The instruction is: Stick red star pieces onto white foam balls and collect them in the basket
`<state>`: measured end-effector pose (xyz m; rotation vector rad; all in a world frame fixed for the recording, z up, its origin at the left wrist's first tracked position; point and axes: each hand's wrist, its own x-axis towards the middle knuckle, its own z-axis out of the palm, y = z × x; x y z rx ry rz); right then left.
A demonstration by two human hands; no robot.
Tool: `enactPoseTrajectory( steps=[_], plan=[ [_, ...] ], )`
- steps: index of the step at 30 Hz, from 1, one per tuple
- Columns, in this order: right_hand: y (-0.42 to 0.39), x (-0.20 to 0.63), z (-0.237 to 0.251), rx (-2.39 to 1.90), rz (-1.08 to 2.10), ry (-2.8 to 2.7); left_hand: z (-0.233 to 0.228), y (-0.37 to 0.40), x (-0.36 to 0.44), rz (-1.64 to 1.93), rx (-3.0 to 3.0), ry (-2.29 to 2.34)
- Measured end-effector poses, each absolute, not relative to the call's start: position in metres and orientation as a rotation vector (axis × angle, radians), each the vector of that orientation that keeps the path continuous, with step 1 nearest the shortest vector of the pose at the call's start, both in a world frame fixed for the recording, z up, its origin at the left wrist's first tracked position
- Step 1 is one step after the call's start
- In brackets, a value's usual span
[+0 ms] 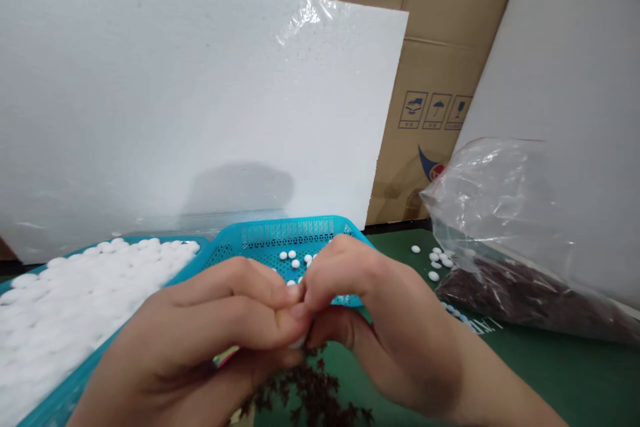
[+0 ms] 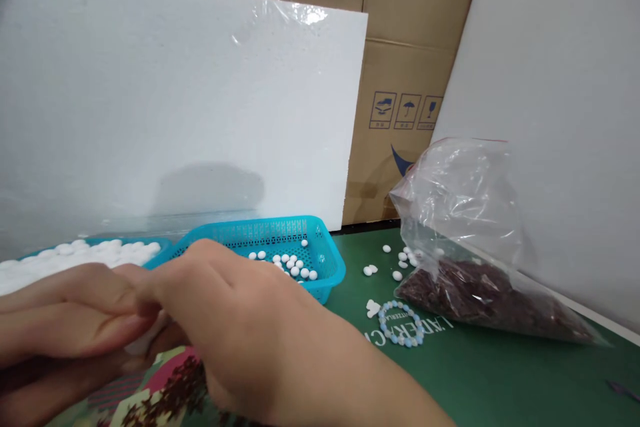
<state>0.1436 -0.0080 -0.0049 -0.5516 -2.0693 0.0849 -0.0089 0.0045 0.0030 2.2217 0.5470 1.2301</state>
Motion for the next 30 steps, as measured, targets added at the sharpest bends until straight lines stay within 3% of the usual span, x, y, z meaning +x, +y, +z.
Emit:
enactPoseTrajectory(
  steps=[3, 6, 16, 30],
  plan=[
    [-0.006, 0.138, -0.005, -0.51, 0.224, -1.934, 0.0, 0.011, -0.014, 1.437, 2.549, 0.355],
    [-0.005, 0.133, -0.006, -0.49, 0.271, -1.769, -0.003, 0.015, -0.015, 1.492, 2.413, 0.401],
    [-0.003, 0.127, -0.004, -0.557, -0.036, -1.642, -0.004, 0.017, 0.0, 1.256, 1.448, 0.298],
    [-0.001, 0.121, -0.008, -0.495, -0.171, -1.709, -0.006, 0.015, 0.0, 1.242, 1.307, 0.221]
  ],
)
